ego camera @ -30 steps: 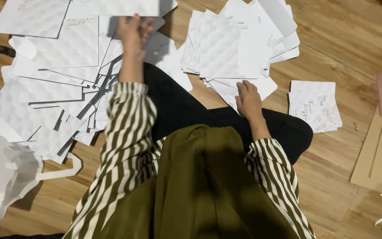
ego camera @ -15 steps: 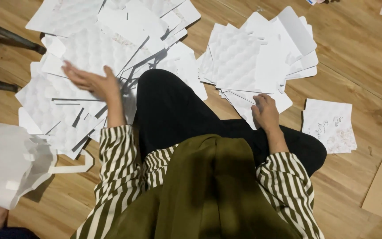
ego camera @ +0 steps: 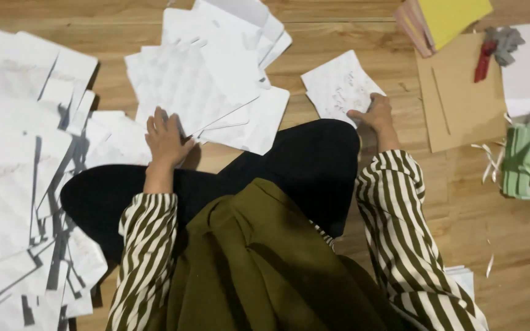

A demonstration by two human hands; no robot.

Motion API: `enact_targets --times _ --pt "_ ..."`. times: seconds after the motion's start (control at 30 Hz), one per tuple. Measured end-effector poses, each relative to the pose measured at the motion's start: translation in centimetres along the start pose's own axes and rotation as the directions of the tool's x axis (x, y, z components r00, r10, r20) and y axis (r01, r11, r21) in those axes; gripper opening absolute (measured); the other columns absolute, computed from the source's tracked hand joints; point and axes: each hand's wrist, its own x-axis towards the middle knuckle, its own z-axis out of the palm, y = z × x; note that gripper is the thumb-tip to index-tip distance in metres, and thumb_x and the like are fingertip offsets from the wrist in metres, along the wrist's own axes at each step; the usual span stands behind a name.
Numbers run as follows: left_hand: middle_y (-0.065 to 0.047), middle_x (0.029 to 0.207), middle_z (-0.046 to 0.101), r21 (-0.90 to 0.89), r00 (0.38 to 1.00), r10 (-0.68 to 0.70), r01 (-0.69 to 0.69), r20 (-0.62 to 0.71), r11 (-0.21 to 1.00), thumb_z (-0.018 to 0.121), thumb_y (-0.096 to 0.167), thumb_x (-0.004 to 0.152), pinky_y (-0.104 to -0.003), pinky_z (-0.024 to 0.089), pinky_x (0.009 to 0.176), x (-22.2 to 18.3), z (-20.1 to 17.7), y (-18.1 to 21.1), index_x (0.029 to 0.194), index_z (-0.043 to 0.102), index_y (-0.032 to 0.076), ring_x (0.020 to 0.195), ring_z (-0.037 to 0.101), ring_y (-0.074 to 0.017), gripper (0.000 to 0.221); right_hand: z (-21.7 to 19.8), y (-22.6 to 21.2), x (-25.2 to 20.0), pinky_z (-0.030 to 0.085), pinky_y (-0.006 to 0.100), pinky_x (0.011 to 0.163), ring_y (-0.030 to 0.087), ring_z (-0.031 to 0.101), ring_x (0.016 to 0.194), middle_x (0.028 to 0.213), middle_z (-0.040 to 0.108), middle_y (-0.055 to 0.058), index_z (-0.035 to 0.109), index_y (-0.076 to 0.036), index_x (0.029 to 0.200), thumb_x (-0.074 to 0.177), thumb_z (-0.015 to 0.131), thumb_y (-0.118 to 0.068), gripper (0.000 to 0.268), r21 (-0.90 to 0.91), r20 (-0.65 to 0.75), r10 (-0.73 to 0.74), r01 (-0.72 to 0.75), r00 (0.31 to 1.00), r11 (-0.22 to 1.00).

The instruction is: The person is manually inserting printed cards into white envelopes while sitting on the floor.

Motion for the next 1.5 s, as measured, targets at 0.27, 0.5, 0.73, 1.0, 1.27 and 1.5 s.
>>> enact_targets --times 0.27,0.5,0.73,1.0,1.27,1.5 --pt "-0.014 0.138 0.03 0.112 0.981 0.055 -0.077 0.184 0.991 0.064 0.024 0.079 -0.055 0.038 0.093 -0.6 -1.8 1.7 0.129 0.045 0.012 0.126 0.029 -0.0394 0.055 0.1 -4.2 -2.1 0.039 0.049 0.094 0.038 0.036 0.117 0.13 0.028 0.021 0.026 -0.003 0.134 0.049 0.085 -0.041 0.11 -0.218 -0.034 0.138 -0.142 0.99 0.966" --pt "-0.011 0.139 0.03 0.108 0.983 0.061 -0.08 0.176 0.991 0.062 0.026 0.08 -0.055 0.041 0.091 -0.6 -1.7 1.5 0.129 0.046 0.014 0.125 0.031 -0.0388 0.053 -0.2 -4.5 -1.0 0.033 0.049 0.094 0.035 0.033 0.12 0.129 0.032 0.021 0.022 -0.001 0.135 0.045 0.086 -0.04 0.117 -0.346 -0.011 0.161 -0.155 0.987 0.925" --pt "-0.013 0.138 0.03 0.111 0.981 0.032 -0.054 0.191 0.992 0.059 0.023 0.082 -0.053 0.04 0.094 -1.5 -2.5 2.5 0.129 0.045 0.011 0.126 0.031 -0.039 0.05 0.8 -2.7 0.7 0.036 0.047 0.091 0.036 0.038 0.113 0.121 0.036 0.018 0.026 -0.002 0.127 0.039 0.087 -0.044 0.115 -0.323 -0.005 0.171 -0.164 0.985 0.932" --pt "-0.013 0.135 0.035 0.157 0.989 0.065 -0.086 0.135 0.984 0.06 0.024 0.082 -0.05 0.04 0.095 -1.2 -1.7 1.7 0.126 0.048 0.012 0.124 0.036 -0.0373 0.048 2.8 2.3 5.7 0.031 0.05 0.081 0.035 0.06 0.091 0.098 0.063 0.015 0.05 -0.008 0.108 0.056 0.083 -0.041 0.07 -0.543 -0.072 0.106 -0.129 0.992 0.83" --pt "-0.013 0.125 0.043 0.141 0.956 0.263 -0.245 -0.132 0.959 0.065 0.017 0.071 -0.042 0.033 0.093 -0.7 0.4 0.3 0.114 0.053 0.01 0.111 0.041 -0.0327 0.046 -7.4 -5.0 2.3 0.046 0.037 0.058 0.03 0.056 0.065 0.08 0.062 0.015 0.059 -0.001 0.103 0.073 0.062 -0.007 0.031 -0.232 -0.318 -0.415 0.355 0.852 0.906" --pt "-0.01 0.123 0.046 0.133 0.904 0.405 -0.388 -0.138 0.912 0.053 0.008 0.077 -0.043 0.029 0.096 -1.0 -1.5 3.5 0.108 0.055 0.008 0.114 0.039 -0.0325 0.03 -1.2 -14.8 0.0 0.046 0.018 0.046 0.008 0.05 0.06 0.084 0.057 0.004 0.05 -0.005 0.108 0.091 0.05 -0.008 0.017 0.726 -0.21 -0.265 0.332 0.941 0.602"
